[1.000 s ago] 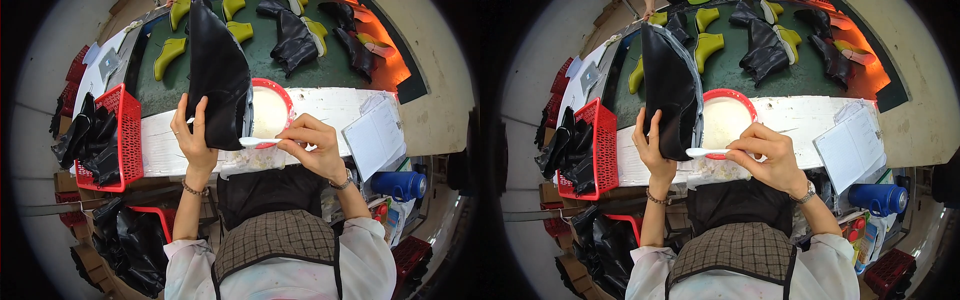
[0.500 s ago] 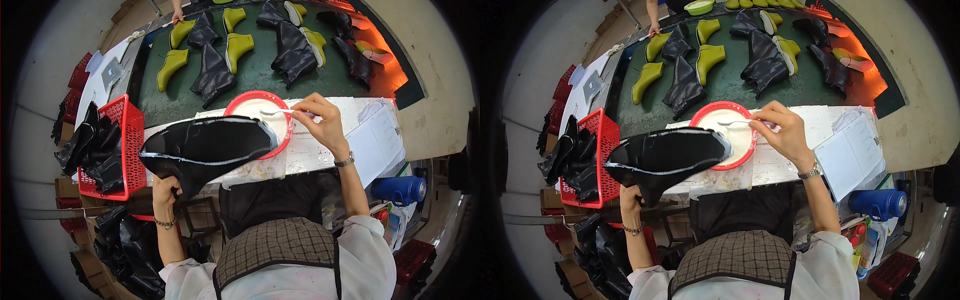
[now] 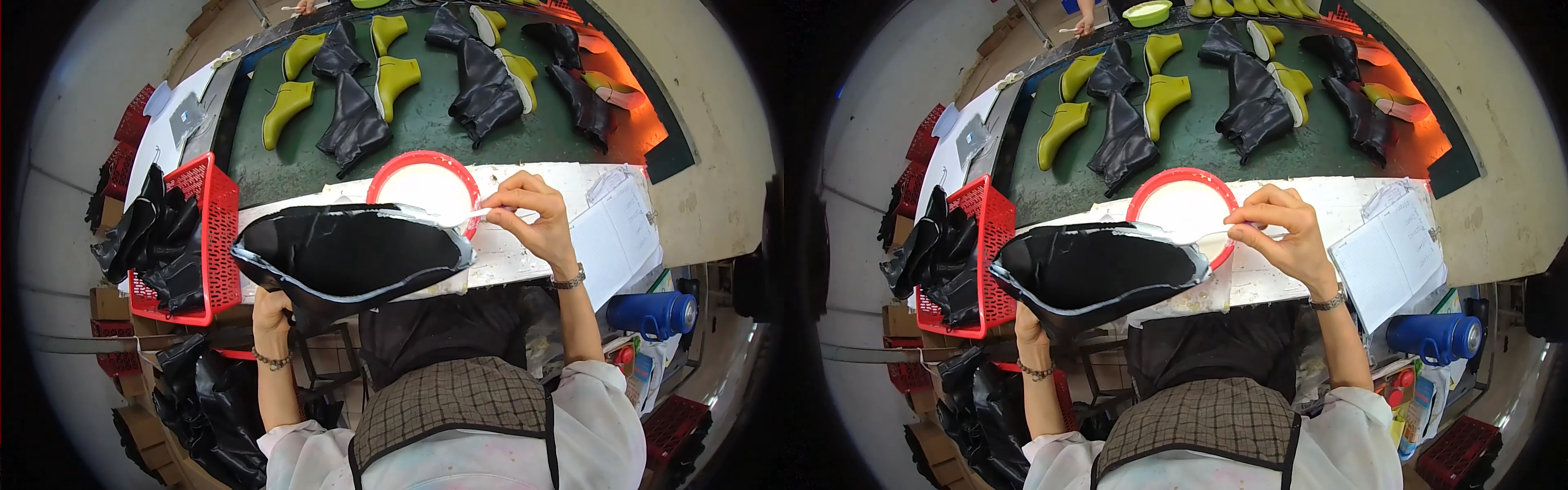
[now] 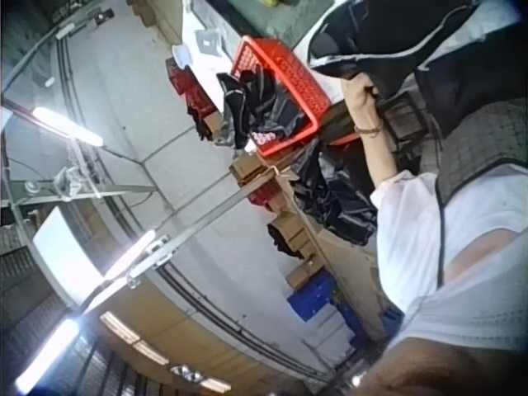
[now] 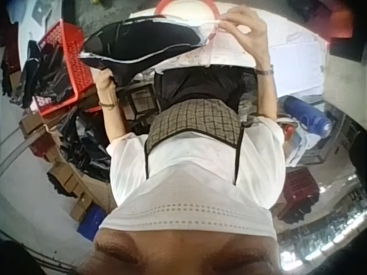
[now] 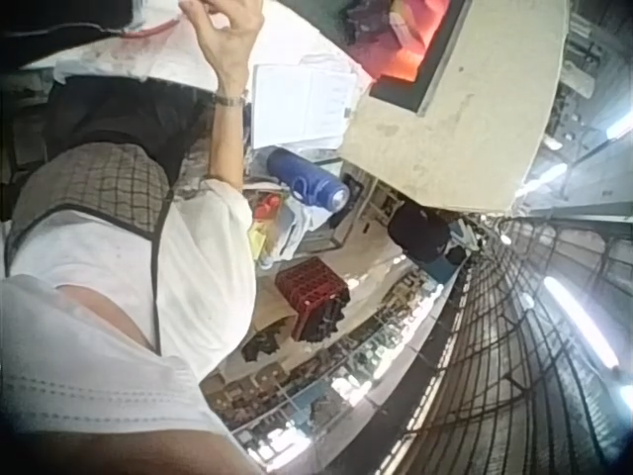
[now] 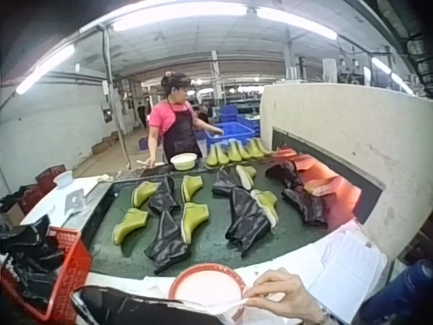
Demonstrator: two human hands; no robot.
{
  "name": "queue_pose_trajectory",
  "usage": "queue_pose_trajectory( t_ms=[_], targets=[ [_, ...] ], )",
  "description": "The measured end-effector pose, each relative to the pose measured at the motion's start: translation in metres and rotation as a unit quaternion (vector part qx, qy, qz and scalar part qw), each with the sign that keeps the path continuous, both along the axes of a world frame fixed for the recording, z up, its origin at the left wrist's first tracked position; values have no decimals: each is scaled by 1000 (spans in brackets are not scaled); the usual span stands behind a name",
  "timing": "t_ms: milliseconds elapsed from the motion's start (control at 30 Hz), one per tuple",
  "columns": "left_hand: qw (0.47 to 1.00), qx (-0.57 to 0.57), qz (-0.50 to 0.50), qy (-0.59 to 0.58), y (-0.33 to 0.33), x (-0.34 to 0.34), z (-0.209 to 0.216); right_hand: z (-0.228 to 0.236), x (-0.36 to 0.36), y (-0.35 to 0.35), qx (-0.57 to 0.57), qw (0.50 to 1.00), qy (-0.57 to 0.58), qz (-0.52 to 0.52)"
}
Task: Applying glue to the edges of black shoe uppers using a brush and a bowl of white adhesive liquid.
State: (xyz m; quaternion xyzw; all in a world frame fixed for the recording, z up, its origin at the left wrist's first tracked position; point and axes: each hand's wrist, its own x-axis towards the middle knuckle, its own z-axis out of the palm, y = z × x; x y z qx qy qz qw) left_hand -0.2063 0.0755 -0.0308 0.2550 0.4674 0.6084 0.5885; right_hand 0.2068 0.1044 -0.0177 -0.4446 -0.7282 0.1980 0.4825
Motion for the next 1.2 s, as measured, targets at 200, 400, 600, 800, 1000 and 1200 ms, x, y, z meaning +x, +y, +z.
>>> queue_pose_trajectory(
  t_ms=[200, 400, 600, 800, 1000, 1200],
  targets=[
    [975, -6, -216, 52, 0, 10, -4, 20, -24, 23, 55, 996, -19, 66],
    [975, -4, -215, 60, 2, 22, 2, 30, -23, 29, 46, 997, -27, 63],
    [941, -17, -336, 31, 4, 20, 7, 39, -25, 18, 41, 995, -46, 79],
    [919, -49, -391, 13, 5, 35, 6, 37, -37, 29, 30, 993, -53, 100],
    [852, -65, -509, 110, 12, 56, 14, 44, -50, 46, 79, 983, -85, 139],
    [895, -81, -437, 34, 12, 45, 13, 42, -42, 46, 109, 983, -62, 133]
  ],
)
